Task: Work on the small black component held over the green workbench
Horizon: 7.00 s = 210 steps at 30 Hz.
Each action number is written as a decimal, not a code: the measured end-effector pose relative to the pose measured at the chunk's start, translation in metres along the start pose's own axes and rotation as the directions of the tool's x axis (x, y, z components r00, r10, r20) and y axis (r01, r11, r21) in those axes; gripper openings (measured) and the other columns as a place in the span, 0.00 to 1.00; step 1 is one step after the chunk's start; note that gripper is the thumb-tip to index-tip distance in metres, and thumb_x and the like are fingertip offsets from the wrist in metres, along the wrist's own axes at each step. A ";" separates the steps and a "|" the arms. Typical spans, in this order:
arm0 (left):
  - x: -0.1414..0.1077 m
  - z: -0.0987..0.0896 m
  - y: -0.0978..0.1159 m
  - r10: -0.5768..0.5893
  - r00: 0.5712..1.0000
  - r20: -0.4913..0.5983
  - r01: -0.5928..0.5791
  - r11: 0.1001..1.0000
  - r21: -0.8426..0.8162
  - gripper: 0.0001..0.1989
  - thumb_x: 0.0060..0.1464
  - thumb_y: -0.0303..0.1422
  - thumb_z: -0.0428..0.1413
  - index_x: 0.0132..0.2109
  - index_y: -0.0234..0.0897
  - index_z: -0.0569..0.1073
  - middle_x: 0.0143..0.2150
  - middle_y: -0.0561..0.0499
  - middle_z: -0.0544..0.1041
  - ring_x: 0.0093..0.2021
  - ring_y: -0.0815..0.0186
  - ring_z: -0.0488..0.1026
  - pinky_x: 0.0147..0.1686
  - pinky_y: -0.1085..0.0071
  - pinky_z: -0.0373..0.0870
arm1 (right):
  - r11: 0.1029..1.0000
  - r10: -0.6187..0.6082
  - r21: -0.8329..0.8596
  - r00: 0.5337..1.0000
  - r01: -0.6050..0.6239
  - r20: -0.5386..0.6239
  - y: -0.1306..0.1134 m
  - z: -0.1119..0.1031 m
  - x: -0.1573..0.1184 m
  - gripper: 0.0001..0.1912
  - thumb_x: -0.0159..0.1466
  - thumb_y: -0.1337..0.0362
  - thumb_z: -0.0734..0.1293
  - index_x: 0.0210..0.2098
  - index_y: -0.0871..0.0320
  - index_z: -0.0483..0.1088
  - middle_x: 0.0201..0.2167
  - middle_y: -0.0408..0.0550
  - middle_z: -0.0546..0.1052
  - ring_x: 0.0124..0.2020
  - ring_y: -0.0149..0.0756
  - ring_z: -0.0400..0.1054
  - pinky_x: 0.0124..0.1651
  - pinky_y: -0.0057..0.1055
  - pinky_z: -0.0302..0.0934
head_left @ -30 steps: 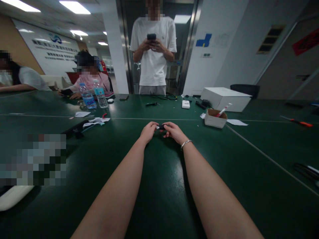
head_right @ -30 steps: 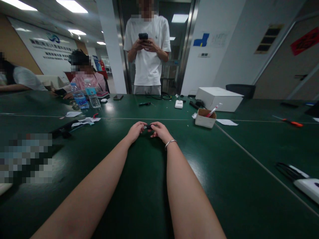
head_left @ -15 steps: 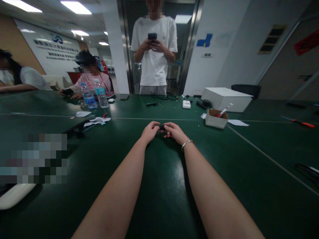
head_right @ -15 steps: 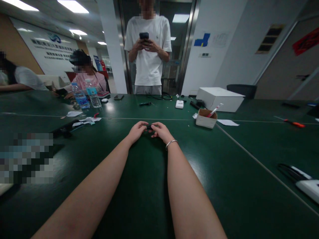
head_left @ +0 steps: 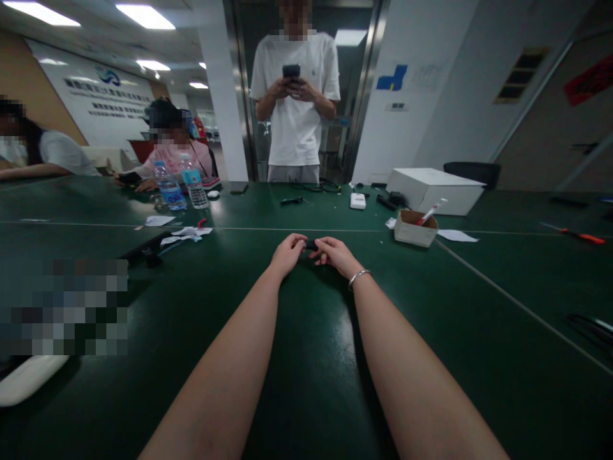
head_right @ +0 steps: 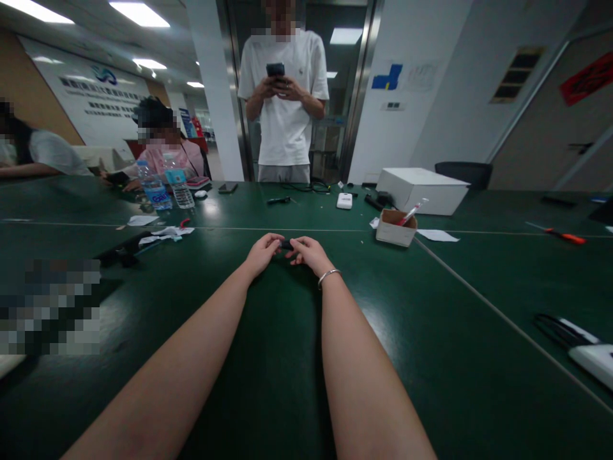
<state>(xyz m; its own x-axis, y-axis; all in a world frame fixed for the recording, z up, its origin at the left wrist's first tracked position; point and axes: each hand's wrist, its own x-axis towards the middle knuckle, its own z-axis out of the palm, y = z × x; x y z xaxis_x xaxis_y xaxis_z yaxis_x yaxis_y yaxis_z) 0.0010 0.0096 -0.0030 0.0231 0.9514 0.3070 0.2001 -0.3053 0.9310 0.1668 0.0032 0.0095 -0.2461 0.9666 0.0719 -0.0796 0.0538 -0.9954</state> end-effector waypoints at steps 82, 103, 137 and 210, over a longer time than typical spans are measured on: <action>-0.002 -0.003 0.013 -0.089 0.994 -0.058 0.074 0.972 -0.221 0.06 0.45 0.30 0.60 0.32 0.32 0.74 0.28 0.49 0.77 0.28 0.67 0.74 0.35 0.69 0.68 | 0.998 0.020 0.052 1.000 -0.019 -0.015 -0.013 0.003 -0.009 0.15 0.60 0.69 0.63 0.47 0.56 0.63 0.28 0.42 0.75 0.12 0.21 0.60 0.21 0.29 0.70; -0.001 -0.002 0.013 -0.103 0.993 -0.064 0.086 0.969 -0.233 0.04 0.45 0.29 0.59 0.32 0.33 0.73 0.27 0.50 0.76 0.27 0.69 0.72 0.33 0.70 0.68 | 0.998 -0.010 0.068 1.000 0.011 -0.027 -0.011 0.002 -0.006 0.18 0.57 0.72 0.62 0.47 0.57 0.66 0.27 0.40 0.74 0.12 0.19 0.56 0.23 0.29 0.72; -0.005 -0.003 0.016 -0.056 0.998 0.019 0.058 0.985 -0.164 0.12 0.42 0.31 0.61 0.37 0.33 0.73 0.27 0.50 0.75 0.28 0.68 0.71 0.32 0.71 0.65 | 0.999 -0.036 0.035 0.998 0.038 -0.042 -0.004 -0.002 -0.003 0.08 0.63 0.66 0.61 0.42 0.61 0.67 0.24 0.43 0.76 0.10 0.17 0.48 0.23 0.29 0.71; -0.004 -0.006 0.007 -0.020 1.000 -0.008 0.021 0.933 0.358 0.20 0.57 0.48 0.46 0.30 0.38 0.71 0.25 0.52 0.71 0.25 0.67 0.65 0.27 0.71 0.56 | 1.000 -0.026 -0.015 1.000 0.026 0.012 -0.002 0.000 -0.002 0.06 0.65 0.65 0.63 0.40 0.62 0.66 0.24 0.45 0.77 0.12 0.18 0.52 0.26 0.27 0.71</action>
<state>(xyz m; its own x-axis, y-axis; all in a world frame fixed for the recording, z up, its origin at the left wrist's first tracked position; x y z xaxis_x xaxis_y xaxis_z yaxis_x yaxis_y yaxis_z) -0.0033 0.0037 0.0030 0.0109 0.9568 0.2904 0.5383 -0.2504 0.8047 0.1671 0.0010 0.0110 -0.2557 0.9618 0.0981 -0.0713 0.0824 -0.9940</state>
